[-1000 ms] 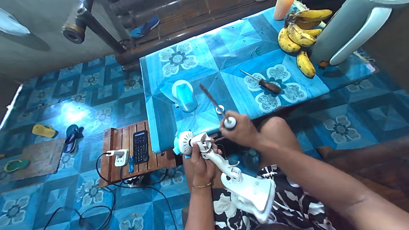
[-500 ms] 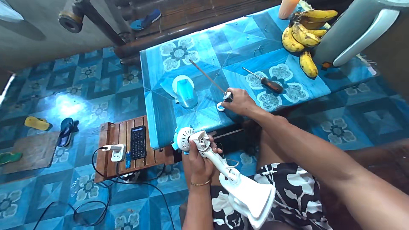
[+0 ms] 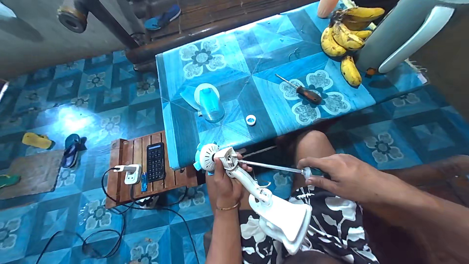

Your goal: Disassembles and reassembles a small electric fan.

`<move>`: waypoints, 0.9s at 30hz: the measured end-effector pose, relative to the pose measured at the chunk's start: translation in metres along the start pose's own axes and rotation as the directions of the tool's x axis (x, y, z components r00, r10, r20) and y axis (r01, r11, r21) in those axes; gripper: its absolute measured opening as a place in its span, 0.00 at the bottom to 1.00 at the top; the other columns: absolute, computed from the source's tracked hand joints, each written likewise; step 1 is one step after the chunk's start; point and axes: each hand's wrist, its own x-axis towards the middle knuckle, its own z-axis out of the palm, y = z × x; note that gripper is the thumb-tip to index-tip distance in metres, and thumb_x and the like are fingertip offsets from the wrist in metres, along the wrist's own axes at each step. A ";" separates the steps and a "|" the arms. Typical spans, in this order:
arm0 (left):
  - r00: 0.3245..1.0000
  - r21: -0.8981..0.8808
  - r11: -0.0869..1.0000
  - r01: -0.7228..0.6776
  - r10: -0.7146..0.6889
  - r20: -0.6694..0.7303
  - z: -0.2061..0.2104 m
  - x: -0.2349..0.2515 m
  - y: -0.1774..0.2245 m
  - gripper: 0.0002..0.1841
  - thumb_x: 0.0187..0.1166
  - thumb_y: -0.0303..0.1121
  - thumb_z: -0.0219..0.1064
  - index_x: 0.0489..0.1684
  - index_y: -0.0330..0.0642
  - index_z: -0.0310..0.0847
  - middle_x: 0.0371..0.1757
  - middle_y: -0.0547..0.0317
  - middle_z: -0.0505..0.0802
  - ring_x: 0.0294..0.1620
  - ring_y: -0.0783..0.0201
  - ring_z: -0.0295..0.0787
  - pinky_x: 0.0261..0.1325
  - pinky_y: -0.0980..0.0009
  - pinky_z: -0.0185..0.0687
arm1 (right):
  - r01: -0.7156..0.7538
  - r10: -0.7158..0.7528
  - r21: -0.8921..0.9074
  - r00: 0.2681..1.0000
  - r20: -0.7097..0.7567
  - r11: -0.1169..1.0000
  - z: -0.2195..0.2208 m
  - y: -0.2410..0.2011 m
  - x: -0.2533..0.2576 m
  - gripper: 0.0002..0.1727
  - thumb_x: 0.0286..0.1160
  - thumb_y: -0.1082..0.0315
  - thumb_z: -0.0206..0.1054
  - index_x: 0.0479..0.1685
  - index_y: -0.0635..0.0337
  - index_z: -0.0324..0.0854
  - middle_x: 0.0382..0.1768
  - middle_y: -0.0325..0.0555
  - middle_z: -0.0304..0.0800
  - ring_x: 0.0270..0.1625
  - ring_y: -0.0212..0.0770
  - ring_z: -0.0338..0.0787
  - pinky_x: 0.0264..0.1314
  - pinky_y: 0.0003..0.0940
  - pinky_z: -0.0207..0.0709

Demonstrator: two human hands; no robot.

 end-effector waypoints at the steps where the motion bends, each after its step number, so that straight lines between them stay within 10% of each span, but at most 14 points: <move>1: 1.000 -0.002 1.000 -0.001 0.001 -0.004 0.000 0.000 0.000 0.24 0.77 0.57 0.67 0.46 0.42 0.88 0.38 0.49 0.96 0.33 0.55 0.95 0.40 0.58 0.94 | 0.006 -0.007 -0.038 1.000 -0.025 0.999 -0.001 -0.001 -0.002 0.23 0.85 0.44 0.58 0.63 0.48 0.85 0.37 0.48 0.92 0.39 0.52 0.92 0.38 0.57 0.81; 27: 0.996 0.101 0.994 -0.045 0.052 -0.070 0.004 -0.001 -0.003 0.23 0.88 0.50 0.54 0.46 0.37 0.84 0.34 0.47 0.94 0.31 0.54 0.94 0.41 0.55 0.94 | -0.050 0.037 -0.216 0.997 -0.066 0.975 -0.004 -0.019 0.007 0.22 0.87 0.44 0.54 0.63 0.43 0.87 0.34 0.46 0.92 0.35 0.52 0.92 0.31 0.55 0.80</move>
